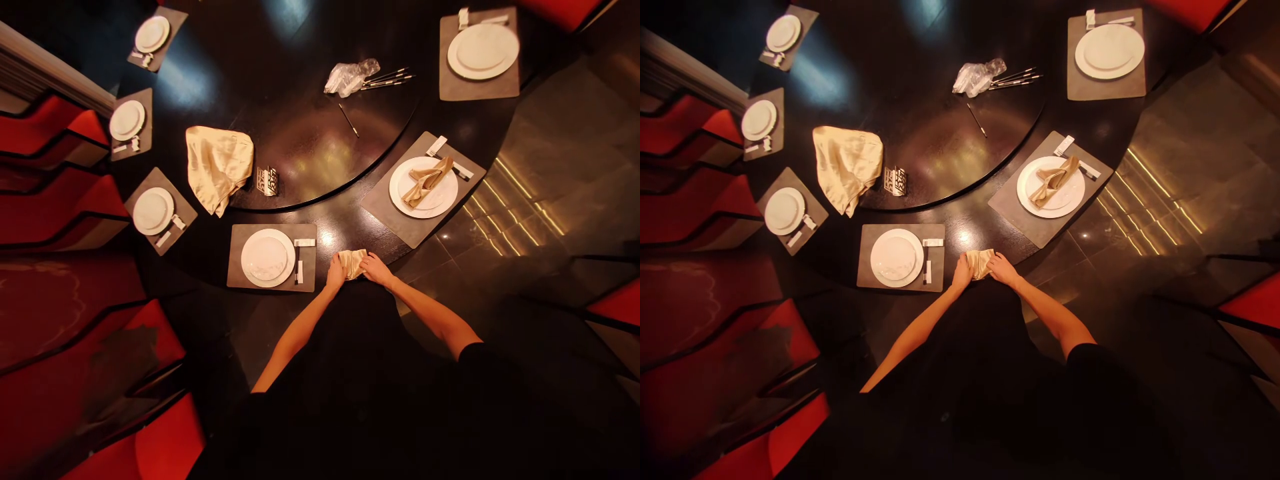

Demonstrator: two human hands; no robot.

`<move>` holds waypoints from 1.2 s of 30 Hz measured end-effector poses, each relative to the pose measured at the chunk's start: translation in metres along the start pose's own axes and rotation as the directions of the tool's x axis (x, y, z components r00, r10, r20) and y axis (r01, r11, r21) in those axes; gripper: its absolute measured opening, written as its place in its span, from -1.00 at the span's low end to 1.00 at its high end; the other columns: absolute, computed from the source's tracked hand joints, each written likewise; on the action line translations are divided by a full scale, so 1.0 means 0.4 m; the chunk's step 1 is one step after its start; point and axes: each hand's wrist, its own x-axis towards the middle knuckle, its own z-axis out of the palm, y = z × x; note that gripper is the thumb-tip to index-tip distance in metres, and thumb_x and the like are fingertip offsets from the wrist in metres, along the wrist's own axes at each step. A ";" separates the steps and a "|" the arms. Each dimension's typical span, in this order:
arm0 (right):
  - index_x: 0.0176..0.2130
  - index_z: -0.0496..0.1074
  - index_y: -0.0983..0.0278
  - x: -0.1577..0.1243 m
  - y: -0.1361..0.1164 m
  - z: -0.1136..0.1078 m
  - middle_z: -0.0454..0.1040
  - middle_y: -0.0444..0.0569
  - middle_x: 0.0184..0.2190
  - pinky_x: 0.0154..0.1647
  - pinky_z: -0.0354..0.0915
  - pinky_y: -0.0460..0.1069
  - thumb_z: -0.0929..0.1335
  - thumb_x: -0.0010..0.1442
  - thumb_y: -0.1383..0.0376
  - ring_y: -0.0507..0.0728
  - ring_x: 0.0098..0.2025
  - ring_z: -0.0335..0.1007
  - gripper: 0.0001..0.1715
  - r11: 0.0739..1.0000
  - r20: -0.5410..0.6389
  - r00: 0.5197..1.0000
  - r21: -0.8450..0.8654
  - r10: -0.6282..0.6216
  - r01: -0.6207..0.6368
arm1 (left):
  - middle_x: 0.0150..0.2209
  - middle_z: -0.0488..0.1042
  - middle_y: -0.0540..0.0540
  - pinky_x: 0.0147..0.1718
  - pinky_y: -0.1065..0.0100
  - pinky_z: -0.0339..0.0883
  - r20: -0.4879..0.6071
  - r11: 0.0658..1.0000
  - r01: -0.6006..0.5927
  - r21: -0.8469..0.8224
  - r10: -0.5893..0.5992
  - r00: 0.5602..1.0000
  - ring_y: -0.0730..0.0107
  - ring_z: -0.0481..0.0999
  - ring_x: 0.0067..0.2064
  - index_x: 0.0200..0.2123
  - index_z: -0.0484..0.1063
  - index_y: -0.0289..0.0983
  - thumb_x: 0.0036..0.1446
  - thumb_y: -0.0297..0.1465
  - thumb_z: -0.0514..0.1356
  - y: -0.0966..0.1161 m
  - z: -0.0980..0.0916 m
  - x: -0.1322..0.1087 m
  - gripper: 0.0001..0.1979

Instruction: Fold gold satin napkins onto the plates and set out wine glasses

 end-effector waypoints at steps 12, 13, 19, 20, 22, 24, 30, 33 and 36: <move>0.02 0.58 0.31 0.025 0.008 -0.037 0.61 0.20 0.05 0.50 -0.02 0.33 0.22 0.48 0.32 0.32 0.21 0.37 -0.63 0.995 0.068 0.996 -0.075 0.066 -0.060 | 0.20 0.45 -0.41 0.22 0.04 0.31 0.536 0.639 -0.674 0.370 0.445 0.717 -0.08 0.36 0.22 0.10 0.64 -0.33 0.39 -0.40 0.17 0.097 -0.072 0.045 -0.67; 0.02 0.58 0.31 0.034 0.004 -0.039 0.61 0.22 0.06 0.49 -0.02 0.36 0.22 0.49 0.31 0.35 0.22 0.36 -0.63 0.993 0.094 0.993 -0.102 0.075 -0.065 | 0.22 0.43 -0.41 0.21 0.04 0.31 0.529 0.632 -0.673 0.385 0.447 0.722 -0.08 0.36 0.21 0.07 0.66 -0.32 0.39 -0.40 0.16 0.102 -0.082 0.050 -0.68; 0.16 0.47 0.43 0.108 -0.021 -0.050 0.61 0.30 0.01 0.37 0.09 0.31 0.21 0.53 0.26 0.38 0.10 0.42 -0.58 0.972 0.149 0.974 -0.186 0.172 -0.143 | 0.12 0.44 -0.34 0.14 0.12 0.36 0.483 0.680 -0.615 0.399 0.414 0.772 -0.02 0.39 0.15 0.05 0.69 -0.25 0.45 -0.38 0.12 0.129 -0.115 0.074 -0.66; 0.17 0.45 0.45 0.119 -0.022 -0.052 0.61 0.29 0.00 0.38 0.07 0.28 0.20 0.53 0.29 0.35 0.08 0.43 -0.59 0.969 0.128 0.975 -0.190 0.182 -0.156 | 0.14 0.45 -0.33 0.16 0.13 0.35 0.490 0.685 -0.616 0.388 0.413 0.768 0.00 0.40 0.16 0.07 0.68 -0.25 0.45 -0.40 0.12 0.135 -0.110 0.075 -0.66; 0.21 0.42 0.46 0.136 -0.016 -0.055 0.62 0.25 -0.01 0.40 0.04 0.21 0.20 0.53 0.35 0.30 0.06 0.45 -0.60 0.971 0.107 0.977 -0.174 0.183 -0.163 | 0.23 0.43 -0.32 0.21 0.14 0.34 0.492 0.707 -0.604 0.368 0.404 0.772 0.02 0.41 0.20 0.15 0.64 -0.23 0.44 -0.43 0.11 0.148 -0.089 0.074 -0.63; 0.27 0.39 0.44 0.148 -0.004 -0.057 0.63 0.21 -0.01 0.35 0.06 0.14 0.22 0.52 0.38 0.26 0.04 0.46 -0.58 0.975 0.113 0.976 -0.144 0.187 -0.171 | 0.29 0.39 -0.35 0.20 0.11 0.36 0.496 0.742 -0.572 0.349 0.371 0.785 -0.01 0.42 0.24 0.20 0.61 -0.24 0.44 -0.44 0.11 0.161 -0.059 0.064 -0.61; 0.16 0.51 0.30 0.159 0.031 -0.066 0.60 0.17 0.02 0.21 0.11 0.11 0.25 0.52 0.35 0.24 0.02 0.43 -0.65 0.975 0.199 0.963 -0.161 0.183 -0.153 | 0.23 0.43 -0.34 0.22 0.07 0.37 0.450 0.898 -0.394 0.195 0.276 0.850 -0.03 0.47 0.21 0.21 0.57 -0.22 0.39 -0.48 0.12 0.171 0.024 -0.012 -0.60; 0.11 0.54 0.29 0.151 0.031 -0.075 0.54 0.22 0.09 0.22 0.12 0.13 0.26 0.52 0.31 0.31 0.14 0.36 -0.68 0.970 0.146 0.975 -0.199 0.168 -0.138 | 0.24 0.39 -0.39 0.26 0.03 0.32 0.233 0.976 -0.158 0.148 0.121 0.965 -0.06 0.41 0.25 0.35 0.38 -0.30 0.34 -0.50 0.17 0.154 0.037 -0.039 -0.48; 0.13 0.51 0.32 0.139 0.022 -0.080 0.50 0.25 0.15 0.24 0.14 0.14 0.24 0.51 0.34 0.33 0.19 0.32 -0.66 0.971 0.119 0.982 -0.207 0.144 -0.117 | 0.39 0.18 -0.52 0.32 -0.02 0.23 0.017 0.984 0.170 0.060 -0.171 0.985 -0.19 0.25 0.38 0.41 0.22 -0.38 0.18 -0.40 0.38 0.135 0.035 -0.038 -0.23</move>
